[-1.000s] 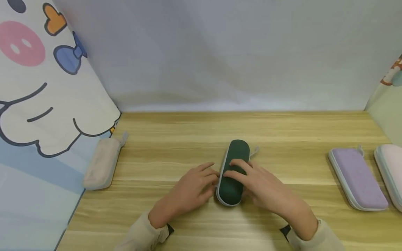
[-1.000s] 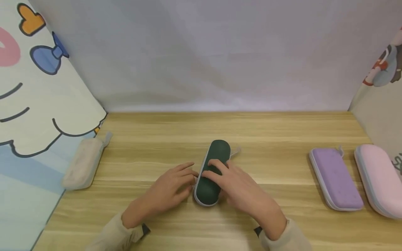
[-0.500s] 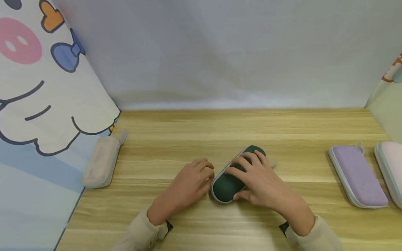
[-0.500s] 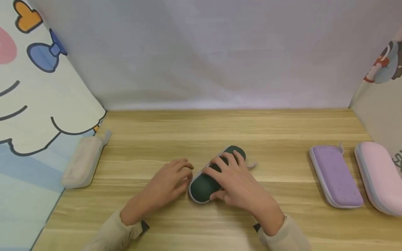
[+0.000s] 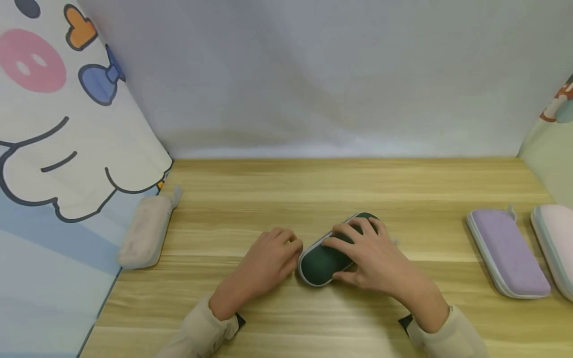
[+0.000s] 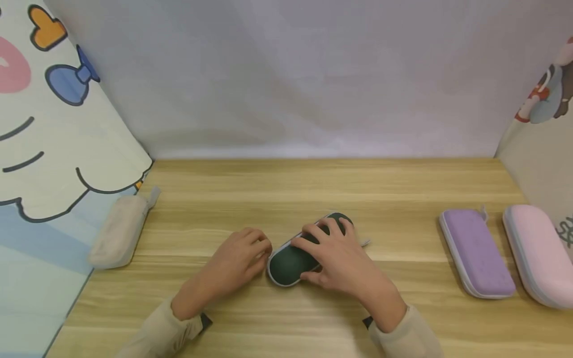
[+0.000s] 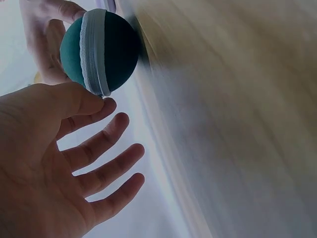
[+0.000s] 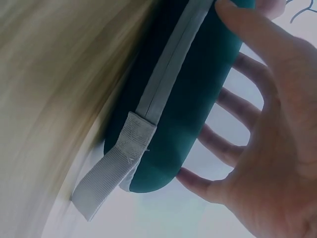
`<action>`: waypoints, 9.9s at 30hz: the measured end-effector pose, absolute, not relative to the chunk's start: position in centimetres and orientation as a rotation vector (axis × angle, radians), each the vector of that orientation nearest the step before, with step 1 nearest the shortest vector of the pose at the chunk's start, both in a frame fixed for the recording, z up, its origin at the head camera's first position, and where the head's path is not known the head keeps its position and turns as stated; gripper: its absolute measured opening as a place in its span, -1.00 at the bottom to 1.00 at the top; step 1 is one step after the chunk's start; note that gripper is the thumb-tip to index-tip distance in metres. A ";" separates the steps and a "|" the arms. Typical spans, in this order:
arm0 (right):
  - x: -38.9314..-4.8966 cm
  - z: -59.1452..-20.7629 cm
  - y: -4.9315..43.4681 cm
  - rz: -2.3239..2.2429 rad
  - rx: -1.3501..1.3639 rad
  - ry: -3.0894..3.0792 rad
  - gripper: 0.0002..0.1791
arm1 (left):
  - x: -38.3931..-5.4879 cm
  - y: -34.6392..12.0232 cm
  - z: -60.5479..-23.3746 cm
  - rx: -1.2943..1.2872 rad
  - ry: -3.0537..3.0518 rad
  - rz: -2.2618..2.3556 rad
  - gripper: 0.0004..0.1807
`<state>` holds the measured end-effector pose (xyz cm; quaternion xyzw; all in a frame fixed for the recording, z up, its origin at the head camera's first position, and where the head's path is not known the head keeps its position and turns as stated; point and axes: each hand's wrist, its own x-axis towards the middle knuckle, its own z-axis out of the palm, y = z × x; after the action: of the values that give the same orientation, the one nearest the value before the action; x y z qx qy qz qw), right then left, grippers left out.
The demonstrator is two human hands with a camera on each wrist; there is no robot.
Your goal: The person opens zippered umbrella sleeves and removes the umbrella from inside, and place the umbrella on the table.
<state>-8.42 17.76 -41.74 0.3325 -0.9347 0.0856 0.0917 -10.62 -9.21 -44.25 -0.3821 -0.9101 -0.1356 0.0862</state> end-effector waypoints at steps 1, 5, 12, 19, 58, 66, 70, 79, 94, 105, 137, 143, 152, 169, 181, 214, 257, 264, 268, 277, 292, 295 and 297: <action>-8.4 -41.8 17.8 0.255 0.982 -2.779 -0.24 | -10.6 -9.2 -44.3 -1.139 -2.716 -0.398 -0.90; -8.2 -42.2 18.0 0.264 0.956 -2.794 -0.26 | -10.5 -9.3 -44.5 -1.134 -2.724 -0.373 -0.90; -8.6 -42.2 18.2 0.242 0.916 -2.808 -0.27 | -10.9 -9.3 -44.4 -1.140 -2.691 -0.328 -0.90; -8.9 -42.1 18.3 0.244 0.887 -2.823 -0.27 | -11.0 -9.4 -44.1 -1.127 -2.720 -0.325 -0.91; -8.3 -42.7 17.5 0.232 0.666 -2.903 -0.33 | -10.3 -9.4 -43.9 -1.146 -2.819 -0.396 -0.97; -8.2 -42.6 17.2 0.195 0.630 -2.906 -0.31 | -10.4 -9.3 -43.9 -1.142 -2.815 -0.394 -0.89; -8.2 -42.6 17.0 0.189 0.608 -2.922 -0.31 | -10.4 -9.3 -43.9 -1.140 -2.825 -0.389 -0.86; -7.8 -42.2 17.2 0.130 0.553 -2.946 -0.30 | -10.2 -8.4 -43.5 -1.233 -2.793 -0.325 -0.94; -7.4 -42.5 16.2 0.162 0.522 -2.951 -0.30 | -8.7 -8.3 -43.2 -1.212 -2.739 -0.136 -0.91; -7.1 -43.0 15.3 0.162 0.415 -2.897 -0.27 | -8.3 -7.8 -43.2 -1.208 -2.771 -0.152 -0.95; -8.7 -39.5 21.3 0.707 0.642 -3.085 -0.32 | -9.7 -8.9 -43.9 -1.136 -2.716 -0.323 -0.93; -8.6 -39.5 20.5 0.681 0.614 -3.076 -0.34 | -9.2 -8.4 -43.8 -1.143 -2.703 -0.344 -0.94; -8.5 -39.9 19.2 0.655 0.617 -3.041 -0.33 | -8.8 -7.7 -43.7 -1.145 -2.690 -0.323 -0.92; -8.0 -40.7 18.3 0.656 0.626 -3.009 -0.32 | -8.4 -7.1 -44.2 -1.162 -2.664 -0.296 -0.95; -8.0 -40.9 18.0 0.673 0.610 -3.014 -0.31 | -8.2 -7.0 -44.2 -1.159 -2.669 -0.282 -0.94; -7.8 -41.3 16.5 0.726 0.629 -2.994 -0.34 | -7.9 -6.4 -44.1 -1.295 -2.708 -0.329 -0.84; -7.8 -40.0 17.8 0.849 0.661 -3.145 -0.29 | -9.4 -8.1 -42.7 -1.154 -2.641 -0.473 -0.93; -8.2 -39.6 18.9 0.906 0.675 -3.201 -0.30 | -10.7 -9.1 -42.4 -1.079 -2.664 -0.428 -0.49; -8.6 -39.6 19.8 0.936 0.721 -3.204 -0.31 | -11.0 -9.5 -42.8 -1.064 -2.760 -0.453 -0.32; -9.4 -40.1 21.7 0.924 0.859 -3.098 -0.36 | -10.9 -9.4 -43.1 -1.158 -2.938 -0.683 -0.21; -9.8 -40.7 21.8 0.842 0.728 -3.027 -0.27 | -10.1 -8.5 -42.8 -1.284 -2.935 -0.727 -0.15; -9.9 -40.8 21.7 0.843 0.690 -3.002 -0.26 | -9.8 -8.2 -42.9 -1.302 -2.927 -0.758 -0.14; -9.9 -40.9 21.7 0.854 0.668 -2.980 -0.25 | -9.6 -8.0 -42.9 -1.311 -2.931 -0.776 -0.13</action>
<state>-9.93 21.66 -40.92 0.2106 -0.9397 0.2692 -0.0148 -9.64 -8.04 -42.93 -0.3955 -0.8844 -0.2341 -0.0808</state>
